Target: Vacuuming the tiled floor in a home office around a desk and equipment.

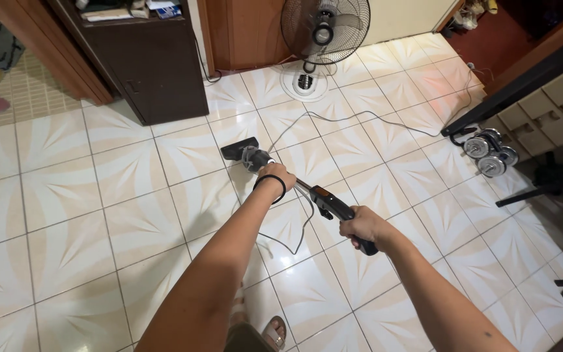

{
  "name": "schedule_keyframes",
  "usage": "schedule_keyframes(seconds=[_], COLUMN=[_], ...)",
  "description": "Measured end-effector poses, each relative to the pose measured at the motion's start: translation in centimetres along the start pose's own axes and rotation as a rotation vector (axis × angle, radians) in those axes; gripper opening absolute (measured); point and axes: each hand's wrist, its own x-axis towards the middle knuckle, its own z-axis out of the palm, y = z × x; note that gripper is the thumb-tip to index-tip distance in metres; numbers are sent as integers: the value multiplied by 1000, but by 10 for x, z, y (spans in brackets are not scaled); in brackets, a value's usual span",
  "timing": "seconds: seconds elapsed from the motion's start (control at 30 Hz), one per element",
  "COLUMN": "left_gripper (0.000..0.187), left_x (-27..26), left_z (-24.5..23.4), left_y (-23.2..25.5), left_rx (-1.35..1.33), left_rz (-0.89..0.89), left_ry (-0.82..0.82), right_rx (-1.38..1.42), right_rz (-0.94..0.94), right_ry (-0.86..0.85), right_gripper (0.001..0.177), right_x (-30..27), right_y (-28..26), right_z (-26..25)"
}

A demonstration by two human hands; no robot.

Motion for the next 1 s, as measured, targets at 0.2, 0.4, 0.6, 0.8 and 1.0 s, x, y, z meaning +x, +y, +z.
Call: schedule_keyframes(seconds=[0.2, 0.4, 0.6, 0.8, 1.0], left_gripper=[44, 40, 25, 24, 31], left_x=[-9, 22, 9, 48, 30], left_z=[-37, -55, -108, -99, -100], left_y=[-19, -68, -89, -132, -113], left_rx=[-43, -9, -129, -161, -118], left_rz=[-57, -35, -151, -143, -118], left_ry=[39, 72, 198, 92, -86], right_rx=[-9, 62, 106, 147, 133], right_rz=[-13, -21, 5, 42, 51], right_ry=[47, 62, 135, 176, 211], right_gripper=[20, 21, 22, 17, 15], right_x=[29, 75, 118, 123, 95], right_y=[-31, -76, -104, -110, -101], right_z=[42, 80, 129, 159, 157])
